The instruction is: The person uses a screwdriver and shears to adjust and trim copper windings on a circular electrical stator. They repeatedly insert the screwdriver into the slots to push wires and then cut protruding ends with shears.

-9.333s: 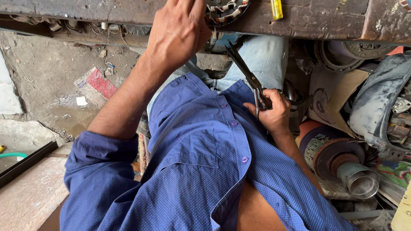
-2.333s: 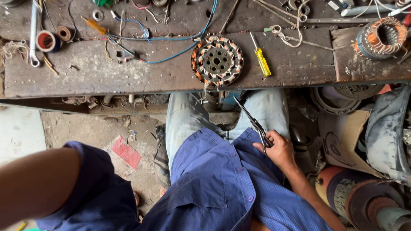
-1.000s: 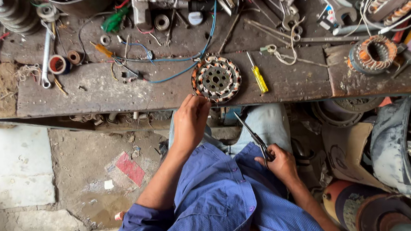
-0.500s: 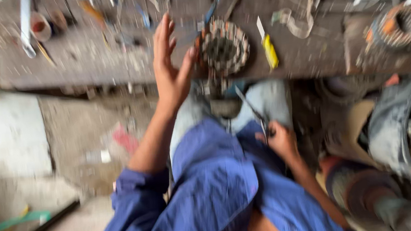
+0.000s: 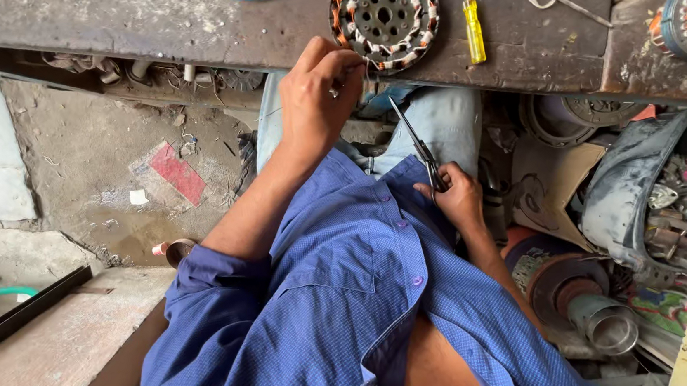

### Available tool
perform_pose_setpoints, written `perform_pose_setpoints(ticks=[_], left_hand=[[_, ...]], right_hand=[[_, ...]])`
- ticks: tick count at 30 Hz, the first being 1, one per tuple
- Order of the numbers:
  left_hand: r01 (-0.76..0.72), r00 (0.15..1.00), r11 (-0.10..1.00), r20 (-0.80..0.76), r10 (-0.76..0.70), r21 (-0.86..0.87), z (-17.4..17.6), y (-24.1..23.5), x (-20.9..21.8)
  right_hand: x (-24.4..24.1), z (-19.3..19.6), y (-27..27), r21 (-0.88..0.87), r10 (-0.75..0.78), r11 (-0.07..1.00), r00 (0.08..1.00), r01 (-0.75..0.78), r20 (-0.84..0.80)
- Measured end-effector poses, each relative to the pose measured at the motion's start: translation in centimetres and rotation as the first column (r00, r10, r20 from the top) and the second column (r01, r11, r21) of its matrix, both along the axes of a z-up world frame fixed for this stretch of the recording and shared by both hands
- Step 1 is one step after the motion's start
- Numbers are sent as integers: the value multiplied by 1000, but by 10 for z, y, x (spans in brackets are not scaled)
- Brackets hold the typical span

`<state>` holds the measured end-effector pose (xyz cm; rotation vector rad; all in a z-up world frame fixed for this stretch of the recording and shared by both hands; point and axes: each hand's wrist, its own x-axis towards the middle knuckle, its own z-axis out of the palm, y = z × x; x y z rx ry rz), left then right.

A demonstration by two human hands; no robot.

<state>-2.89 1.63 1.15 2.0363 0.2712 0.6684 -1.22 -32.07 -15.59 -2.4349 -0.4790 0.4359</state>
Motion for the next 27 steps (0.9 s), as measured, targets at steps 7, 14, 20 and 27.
perform_pose_setpoints(ticks=[7, 14, 20, 27], left_hand=[[74, 983, 997, -166, -77, -24, 7, 13, 17], [124, 975, 961, -211, -72, 246, 12, 12, 20], [96, 987, 980, -147, -70, 176, 10, 9, 9], [-6, 998, 1000, -59, 6, 9, 5, 3, -1]], right_hand=[[0, -3, -5, 32, 14, 999, 1000, -14, 22], [-1, -5, -5, 70, -14, 997, 1000, 15, -18], [-3, -7, -8, 24, 4, 1000, 999, -5, 36], [-1, -6, -4, -43, 40, 998, 997, -38, 59]])
